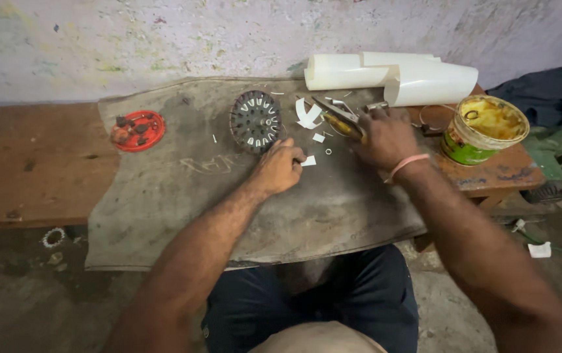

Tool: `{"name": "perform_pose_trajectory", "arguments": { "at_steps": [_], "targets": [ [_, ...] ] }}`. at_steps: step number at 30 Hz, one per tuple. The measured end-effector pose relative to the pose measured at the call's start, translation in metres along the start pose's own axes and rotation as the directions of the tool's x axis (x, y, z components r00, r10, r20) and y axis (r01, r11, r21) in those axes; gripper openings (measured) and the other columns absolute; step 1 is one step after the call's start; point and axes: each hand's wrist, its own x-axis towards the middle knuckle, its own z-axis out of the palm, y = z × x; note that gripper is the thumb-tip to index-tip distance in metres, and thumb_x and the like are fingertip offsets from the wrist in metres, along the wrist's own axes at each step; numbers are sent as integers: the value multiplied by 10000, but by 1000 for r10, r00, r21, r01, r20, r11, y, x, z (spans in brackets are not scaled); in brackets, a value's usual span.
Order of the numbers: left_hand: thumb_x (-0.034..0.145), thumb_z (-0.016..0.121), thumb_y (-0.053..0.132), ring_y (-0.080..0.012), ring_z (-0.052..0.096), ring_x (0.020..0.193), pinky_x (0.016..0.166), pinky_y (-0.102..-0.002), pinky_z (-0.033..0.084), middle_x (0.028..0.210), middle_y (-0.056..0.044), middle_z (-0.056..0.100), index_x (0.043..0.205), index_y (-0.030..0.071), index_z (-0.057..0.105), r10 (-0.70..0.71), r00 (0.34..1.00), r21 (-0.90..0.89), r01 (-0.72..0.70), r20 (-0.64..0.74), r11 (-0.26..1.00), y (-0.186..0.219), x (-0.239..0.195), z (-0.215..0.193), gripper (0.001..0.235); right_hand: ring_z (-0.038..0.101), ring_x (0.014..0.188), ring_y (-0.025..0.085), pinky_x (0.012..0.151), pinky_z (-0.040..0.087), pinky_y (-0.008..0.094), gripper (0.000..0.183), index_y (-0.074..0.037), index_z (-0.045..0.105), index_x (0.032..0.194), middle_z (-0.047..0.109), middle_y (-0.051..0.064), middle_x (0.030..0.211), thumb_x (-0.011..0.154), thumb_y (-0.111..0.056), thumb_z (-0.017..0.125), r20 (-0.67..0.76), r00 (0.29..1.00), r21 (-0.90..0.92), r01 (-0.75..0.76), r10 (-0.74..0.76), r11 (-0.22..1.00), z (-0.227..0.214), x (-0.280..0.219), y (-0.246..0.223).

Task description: The person cuts strips of white insulation paper and inserts them into the slots of a ceiling fan motor stator. They also place a metal hub into the center of the stator assembly.

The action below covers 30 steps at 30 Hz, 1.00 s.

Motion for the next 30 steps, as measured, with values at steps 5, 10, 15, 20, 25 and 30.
{"name": "perform_pose_trajectory", "arguments": {
  "at_steps": [5,10,15,20,25,30],
  "targets": [
    [804,663,69,-343,604,1072,923,-461,503,1022,-137,642,960,52,749,-30,999,-2,30,11,1000,9,1,-6,179,684,1026,392,903,544,488,468,-92,710,1172,683,213,1150,777,-325,800,96,990,157,-119,105,980,8,5,26],
    [804,677,82,-345,604,1082,941,-462,499,1022,-136,636,968,49,742,-40,999,-12,41,15,999,10,-1,-8,178,744,970,338,943,559,429,419,-79,725,1179,751,203,1095,822,-298,742,73,951,471,-298,300,830,7,31,66],
    [801,684,76,-336,614,1063,1038,-482,448,1006,-130,636,981,47,742,22,1000,-3,-22,-12,1000,11,-1,-7,192,709,922,406,818,554,477,405,5,732,1151,737,232,1011,814,-216,769,-480,870,48,-101,112,994,4,24,75],
    [801,677,95,-338,604,1092,929,-457,507,1030,-136,631,975,50,742,-45,999,-6,46,20,999,10,0,-11,191,707,934,401,849,560,502,280,-70,722,1044,732,217,985,866,-283,757,-200,971,148,-103,132,984,20,8,37],
    [809,723,129,-360,596,1091,931,-479,498,1046,-161,645,986,48,755,-39,999,-19,40,15,999,8,-1,-9,198,706,959,421,845,551,540,255,-66,718,1111,728,255,1007,893,-164,629,-42,989,98,-139,144,985,36,11,28],
    [813,772,147,-340,656,996,887,-452,523,985,-149,685,942,61,779,-39,999,-88,39,-6,995,-8,6,3,155,708,952,434,844,560,537,289,-62,692,1151,730,247,1001,878,-100,606,19,992,24,-127,126,992,18,3,38]
  ]
}}
